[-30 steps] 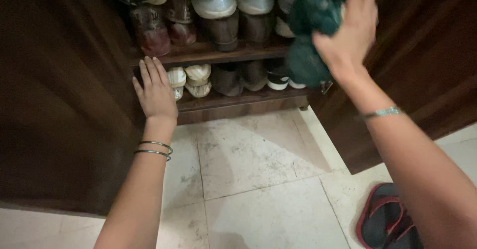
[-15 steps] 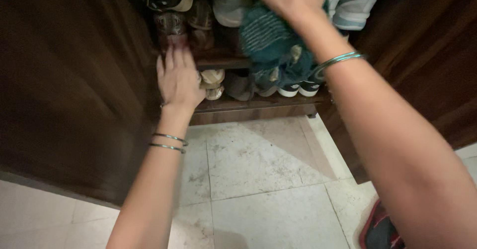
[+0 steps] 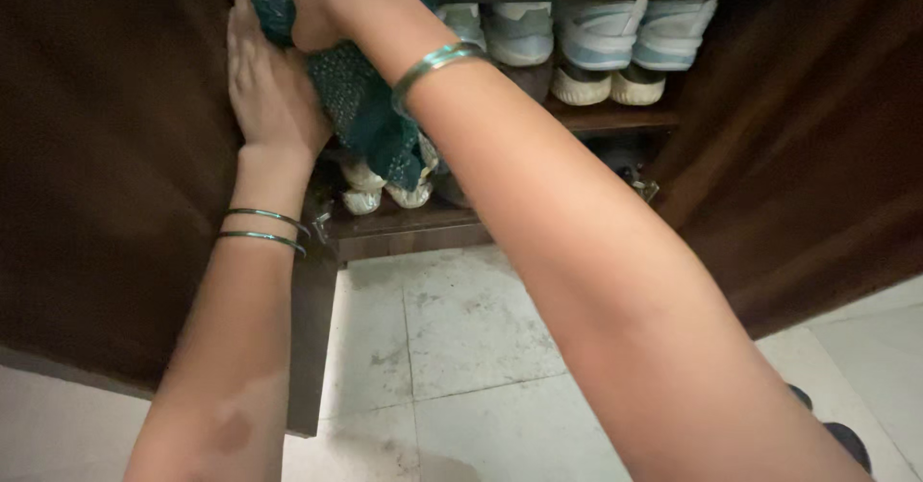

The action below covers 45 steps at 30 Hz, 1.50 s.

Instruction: The person sits on the floor and organizes various shoes into a wooden shoe cabinet. They pick up pairs of sneakers, flats, and boots from the floor and place them on the shelves, arranging them neatly.

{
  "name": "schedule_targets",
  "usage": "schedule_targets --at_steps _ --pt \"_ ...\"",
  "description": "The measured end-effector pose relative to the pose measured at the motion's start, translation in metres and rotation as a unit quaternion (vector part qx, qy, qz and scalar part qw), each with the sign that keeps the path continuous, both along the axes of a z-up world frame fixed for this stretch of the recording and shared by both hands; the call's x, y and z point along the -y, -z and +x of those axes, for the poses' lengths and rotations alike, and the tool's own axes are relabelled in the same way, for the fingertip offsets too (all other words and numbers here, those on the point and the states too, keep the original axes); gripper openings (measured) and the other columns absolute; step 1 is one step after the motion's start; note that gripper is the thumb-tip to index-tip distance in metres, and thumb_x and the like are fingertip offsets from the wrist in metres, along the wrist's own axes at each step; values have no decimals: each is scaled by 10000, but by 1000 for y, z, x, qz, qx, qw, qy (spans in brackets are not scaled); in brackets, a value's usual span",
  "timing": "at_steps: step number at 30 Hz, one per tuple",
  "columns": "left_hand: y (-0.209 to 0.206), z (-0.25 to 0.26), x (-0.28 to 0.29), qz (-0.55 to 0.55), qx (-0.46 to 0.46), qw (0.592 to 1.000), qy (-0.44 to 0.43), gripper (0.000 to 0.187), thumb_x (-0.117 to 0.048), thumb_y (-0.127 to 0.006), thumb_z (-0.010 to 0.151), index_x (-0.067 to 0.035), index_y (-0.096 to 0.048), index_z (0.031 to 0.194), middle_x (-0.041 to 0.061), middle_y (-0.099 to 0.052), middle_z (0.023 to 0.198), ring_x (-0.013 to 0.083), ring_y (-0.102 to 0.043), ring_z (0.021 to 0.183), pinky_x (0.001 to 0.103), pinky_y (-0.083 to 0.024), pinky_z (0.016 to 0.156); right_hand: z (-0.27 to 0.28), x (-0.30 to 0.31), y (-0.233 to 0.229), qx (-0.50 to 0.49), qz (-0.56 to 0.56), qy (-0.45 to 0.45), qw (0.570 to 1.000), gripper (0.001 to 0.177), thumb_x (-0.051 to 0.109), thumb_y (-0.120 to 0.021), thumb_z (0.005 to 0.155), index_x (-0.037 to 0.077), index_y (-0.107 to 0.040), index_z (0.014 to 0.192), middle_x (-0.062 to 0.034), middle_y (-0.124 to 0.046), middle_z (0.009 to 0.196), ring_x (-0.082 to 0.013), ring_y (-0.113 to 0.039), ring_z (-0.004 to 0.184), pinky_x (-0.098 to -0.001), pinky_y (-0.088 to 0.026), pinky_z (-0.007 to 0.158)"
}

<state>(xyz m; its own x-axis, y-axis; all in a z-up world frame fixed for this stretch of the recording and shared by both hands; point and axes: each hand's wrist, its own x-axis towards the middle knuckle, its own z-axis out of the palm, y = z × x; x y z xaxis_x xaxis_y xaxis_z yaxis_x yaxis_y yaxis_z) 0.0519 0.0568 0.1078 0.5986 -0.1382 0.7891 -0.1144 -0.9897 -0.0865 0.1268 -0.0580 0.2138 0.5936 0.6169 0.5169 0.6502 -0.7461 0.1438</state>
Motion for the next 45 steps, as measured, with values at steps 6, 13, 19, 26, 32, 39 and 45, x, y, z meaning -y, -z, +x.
schedule_targets --at_steps 6,13,19,26,32,39,45 --pt "-16 -14 7 45 -17 998 -47 806 -177 -796 920 101 -383 1553 220 -202 1741 350 -118 1613 435 -180 1313 -13 17 1 -31 46 76 996 907 283 -830 615 114 -490 1438 -159 -683 1207 -376 -654 1072 -446 -572 840" --pt "-31 -29 19 0 -55 998 -40 1254 -49 -930 589 73 -216 1613 225 -289 1650 375 -237 1555 411 -256 1280 -24 117 11 3 52 46 998 837 235 -852 586 69 -523 1338 -164 -609 1309 -425 -583 1156 -520 -534 898" --pt "-31 -21 11 17 -66 997 -36 1285 -41 -938 557 62 -235 1628 214 -286 1671 374 -227 1564 403 -269 1292 -19 242 35 53 70 116 989 852 192 -863 598 67 -544 1379 -187 -614 1326 -466 -566 1183 -560 -525 899" --pt "-28 -14 10 24 -69 996 -46 1308 -86 -950 570 57 -209 1638 215 -270 1678 375 -208 1572 425 -287 1284 -26 327 71 134 115 104 979 953 123 -866 641 80 -475 1508 -127 -531 1509 -498 -507 1276 -570 -476 1006" --pt "-27 -12 11 11 -79 996 -39 1343 -125 -963 561 58 -182 1639 231 -262 1666 389 -201 1564 444 -289 1264 -28 325 139 125 238 134 954 852 153 -869 736 22 -439 1460 -199 -386 1583 -488 -491 1300 -502 -464 1097" --pt "-20 -9 12 3 -54 998 -30 1265 -127 -940 592 89 -233 1619 251 -272 1660 397 -213 1571 456 -264 1289 -19 319 232 13 400 253 881 848 237 -901 710 -30 -449 1377 -282 -450 1400 -508 -495 1240 -539 -427 1053" --pt "-14 -7 17 -11 -42 999 -24 1198 -109 -924 603 118 -266 1578 279 -277 1636 421 -216 1554 479 -235 1289 -55 209 260 51 331 66 940 967 169 -846 592 -24 -438 1447 -268 -526 1427 -459 -508 1329 -515 -399 1167"
